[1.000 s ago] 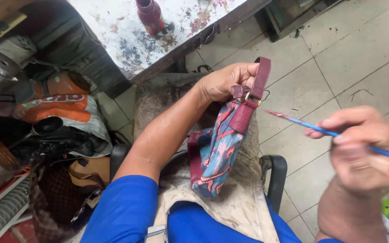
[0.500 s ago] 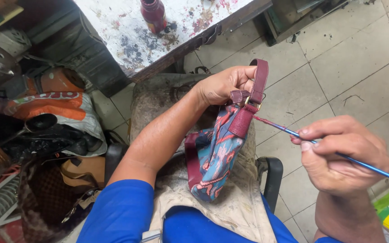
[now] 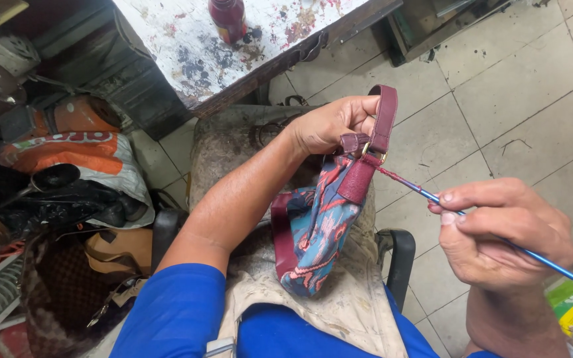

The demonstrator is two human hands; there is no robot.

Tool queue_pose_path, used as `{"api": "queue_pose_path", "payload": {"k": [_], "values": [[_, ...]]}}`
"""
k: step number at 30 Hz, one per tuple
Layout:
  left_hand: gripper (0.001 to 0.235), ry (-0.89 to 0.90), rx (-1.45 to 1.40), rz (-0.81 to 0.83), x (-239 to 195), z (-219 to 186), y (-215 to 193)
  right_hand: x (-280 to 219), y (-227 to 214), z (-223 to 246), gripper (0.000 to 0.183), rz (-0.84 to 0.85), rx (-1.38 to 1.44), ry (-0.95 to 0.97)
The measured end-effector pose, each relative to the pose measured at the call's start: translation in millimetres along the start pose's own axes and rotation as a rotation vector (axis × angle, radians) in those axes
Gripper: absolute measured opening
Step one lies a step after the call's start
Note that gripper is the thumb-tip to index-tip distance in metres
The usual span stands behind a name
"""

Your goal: Applying dye to the edges of a leather bag using a small paintbrush

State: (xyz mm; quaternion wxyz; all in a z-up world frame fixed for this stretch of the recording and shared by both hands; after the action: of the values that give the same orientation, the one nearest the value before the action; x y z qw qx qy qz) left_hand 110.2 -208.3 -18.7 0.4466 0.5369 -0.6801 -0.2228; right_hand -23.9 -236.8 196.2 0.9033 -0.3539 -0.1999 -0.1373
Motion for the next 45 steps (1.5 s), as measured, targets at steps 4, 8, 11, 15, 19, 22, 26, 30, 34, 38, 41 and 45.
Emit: {"api": "queue_pose_path", "payload": {"k": [4, 8, 11, 15, 19, 22, 26, 30, 34, 38, 41, 45], "values": [[0.052, 0.003, -0.009, 0.006, -1.3, -1.8, 2.7, -4.3, -0.6, -3.0, 0.023, -0.014, -0.005, -0.004], [0.060, 0.006, -0.071, -0.018, -7.4, 3.9, -4.5, -6.7, 1.9, -2.9, 0.023, -0.040, 0.024, -0.028], [0.059, 0.013, -0.058, -0.045, -10.1, 1.5, -2.4, -9.1, 2.3, -4.1, 0.025, -0.064, 0.037, -0.026], [0.064, 0.021, -0.013, -0.071, -13.2, 4.8, -4.2, -9.2, 3.5, -5.7, 0.023, 0.005, 0.130, 0.041], [0.057, 0.015, -0.024, -0.054, -12.6, 2.7, 0.2, -10.8, -0.1, -6.4, 0.020, -0.024, 0.149, 0.093], [0.057, 0.008, -0.053, -0.066, -11.2, 3.6, -0.3, -5.0, 5.8, -1.7, 0.021, 0.057, 0.190, 0.098], [0.063, 0.038, -0.027, -0.032, -7.8, 4.3, 6.1, -1.2, 2.0, 8.0, 0.018, 0.065, 0.133, 0.066], [0.065, 0.042, 0.000, -0.009, -0.6, 3.7, 10.2, -5.5, -8.8, 7.3, 0.022, 0.030, -0.011, 0.044], [0.060, 0.086, 0.020, 0.015, 5.8, -3.8, 21.3, 0.1, -5.2, 16.2, 0.020, 0.047, -0.021, -0.010], [0.064, 0.081, 0.071, 0.047, 9.4, -6.0, 27.7, -3.2, -7.5, 17.3, 0.023, 0.050, -0.067, -0.091], [0.065, 0.070, 0.102, 0.037, 11.8, -3.4, 26.7, -1.8, -9.0, 16.2, 0.024, 0.071, -0.057, -0.108], [0.052, 0.077, 0.111, 0.045, 16.5, -1.3, 26.1, 5.0, -1.6, 25.5, 0.022, 0.179, -0.017, 0.039]]}}
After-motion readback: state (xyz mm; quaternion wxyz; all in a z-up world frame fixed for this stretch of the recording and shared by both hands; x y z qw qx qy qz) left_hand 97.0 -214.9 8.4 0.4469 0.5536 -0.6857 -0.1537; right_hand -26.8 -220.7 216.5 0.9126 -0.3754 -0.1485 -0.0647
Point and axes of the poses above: each hand's wrist, its own x-axis towards the middle knuckle, its own y-axis out of the palm, z = x × y, the point moved 9 cm from there along x, towards the middle knuckle, and after that the axes turned 5 degrees about z, right-handed, at the moved point
